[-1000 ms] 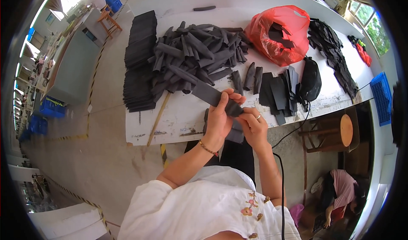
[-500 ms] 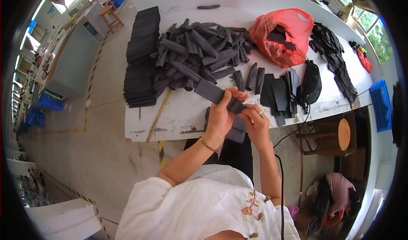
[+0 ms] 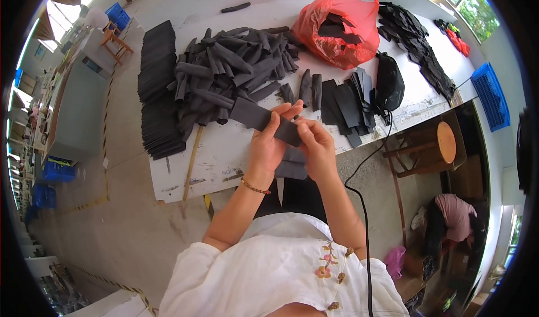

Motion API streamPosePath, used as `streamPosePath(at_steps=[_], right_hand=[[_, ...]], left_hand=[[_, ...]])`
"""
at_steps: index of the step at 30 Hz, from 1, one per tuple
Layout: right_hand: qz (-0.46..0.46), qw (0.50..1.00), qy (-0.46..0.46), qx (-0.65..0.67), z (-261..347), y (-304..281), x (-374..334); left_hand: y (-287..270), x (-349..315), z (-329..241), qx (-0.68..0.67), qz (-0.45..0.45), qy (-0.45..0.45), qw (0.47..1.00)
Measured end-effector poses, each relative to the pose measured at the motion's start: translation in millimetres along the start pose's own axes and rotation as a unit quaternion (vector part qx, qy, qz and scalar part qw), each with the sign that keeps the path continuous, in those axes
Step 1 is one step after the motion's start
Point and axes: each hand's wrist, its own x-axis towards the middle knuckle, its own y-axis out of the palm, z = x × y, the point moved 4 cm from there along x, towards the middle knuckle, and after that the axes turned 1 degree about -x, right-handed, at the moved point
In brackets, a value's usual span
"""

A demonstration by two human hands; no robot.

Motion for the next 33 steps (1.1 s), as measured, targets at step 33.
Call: streamPosePath(at_steps=[33], right_hand=[[-0.06,0.945,-0.283,-0.151,1,-97,-7]], left_hand=[[-33,18,21,0.269,-0.096,0.004,0.958]])
